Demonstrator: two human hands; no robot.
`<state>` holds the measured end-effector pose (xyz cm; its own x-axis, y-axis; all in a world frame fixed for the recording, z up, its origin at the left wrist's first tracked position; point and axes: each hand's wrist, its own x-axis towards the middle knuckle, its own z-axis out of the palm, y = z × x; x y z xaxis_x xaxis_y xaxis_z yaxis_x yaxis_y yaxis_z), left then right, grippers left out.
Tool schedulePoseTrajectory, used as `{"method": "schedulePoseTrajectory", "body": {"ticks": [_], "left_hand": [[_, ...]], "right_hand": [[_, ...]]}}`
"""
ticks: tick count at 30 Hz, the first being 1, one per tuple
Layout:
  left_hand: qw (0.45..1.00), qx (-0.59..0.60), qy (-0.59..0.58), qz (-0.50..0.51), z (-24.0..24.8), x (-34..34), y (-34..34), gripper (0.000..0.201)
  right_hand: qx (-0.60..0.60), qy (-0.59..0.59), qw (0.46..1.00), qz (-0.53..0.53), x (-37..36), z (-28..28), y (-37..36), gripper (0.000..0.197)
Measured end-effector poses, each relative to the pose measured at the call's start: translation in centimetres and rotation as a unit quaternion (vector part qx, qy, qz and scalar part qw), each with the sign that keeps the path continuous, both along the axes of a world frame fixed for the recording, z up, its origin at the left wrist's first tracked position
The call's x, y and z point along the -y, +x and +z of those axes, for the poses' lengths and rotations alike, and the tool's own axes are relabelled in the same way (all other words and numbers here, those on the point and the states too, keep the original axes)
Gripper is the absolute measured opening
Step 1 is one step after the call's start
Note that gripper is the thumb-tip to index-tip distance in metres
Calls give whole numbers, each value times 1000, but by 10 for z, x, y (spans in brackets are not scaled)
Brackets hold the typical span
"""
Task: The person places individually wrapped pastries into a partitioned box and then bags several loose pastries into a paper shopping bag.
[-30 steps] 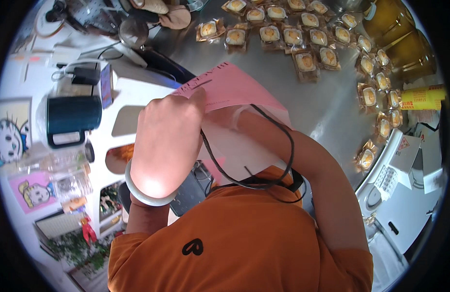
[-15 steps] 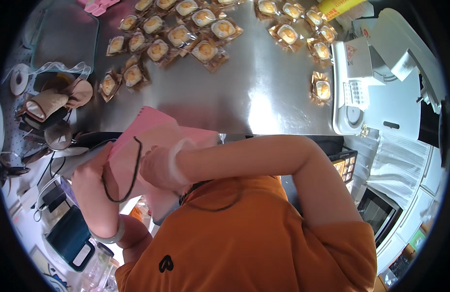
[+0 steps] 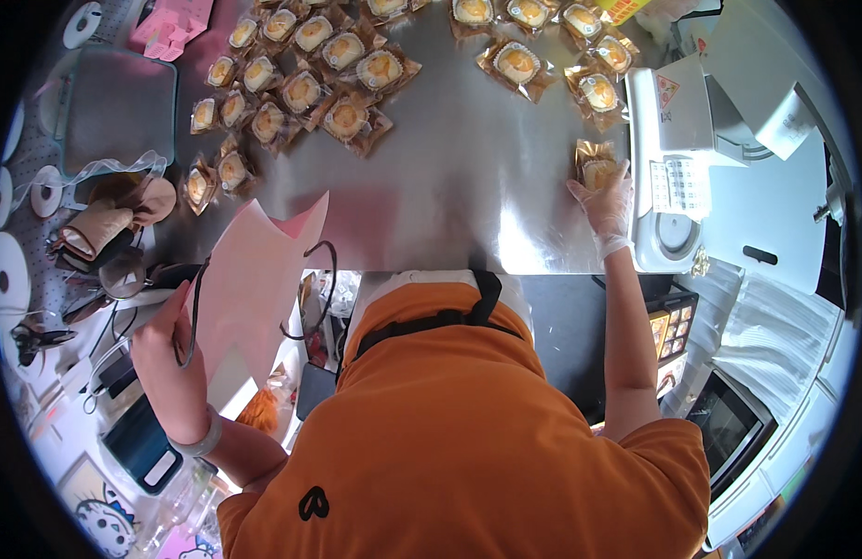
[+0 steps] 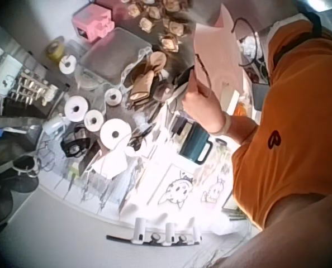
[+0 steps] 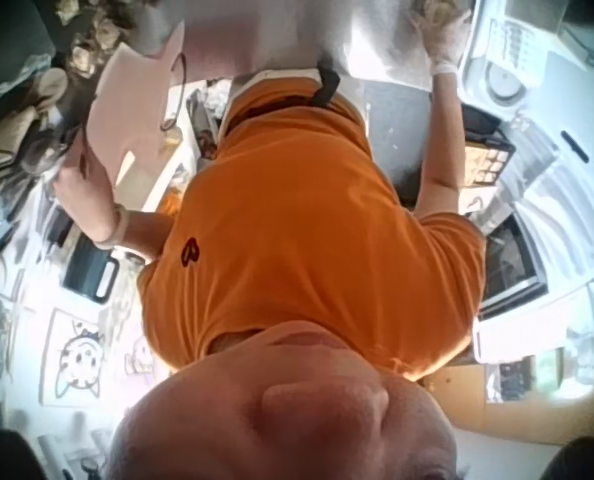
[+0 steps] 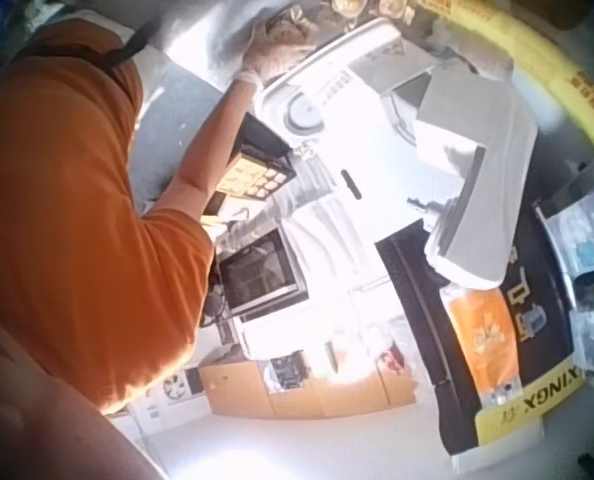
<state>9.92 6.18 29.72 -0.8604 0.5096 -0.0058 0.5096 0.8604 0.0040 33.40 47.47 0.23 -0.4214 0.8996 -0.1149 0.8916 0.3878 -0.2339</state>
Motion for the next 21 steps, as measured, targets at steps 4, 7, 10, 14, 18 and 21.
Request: {"method": "schedulePoseTrajectory", "body": {"ticks": [4, 7, 10, 14, 18, 21], "left_hand": [[999, 27, -21, 14, 5, -14, 5, 29], [1000, 17, -12, -5, 5, -14, 6, 31], [999, 21, -26, -11, 3, -26, 13, 34], [996, 22, -41, -82, 4, -38, 12, 34], [992, 47, -49, -104, 17, -39, 0, 31], [984, 37, -28, -170, 15, -36, -20, 28]], "right_hand": [[22, -56, 998, -26, -2, 7, -15, 101], [-216, -168, 962, -13, -2, 4, -9, 89], [-336, -432, 837, 28, 24, 88, -48, 82], [-382, -534, 659, 366, 73, 178, -99, 78], [-183, -496, 621, 578, 105, 199, -139, 76], [-105, -402, 658, 627, 133, 214, -155, 67]]}}
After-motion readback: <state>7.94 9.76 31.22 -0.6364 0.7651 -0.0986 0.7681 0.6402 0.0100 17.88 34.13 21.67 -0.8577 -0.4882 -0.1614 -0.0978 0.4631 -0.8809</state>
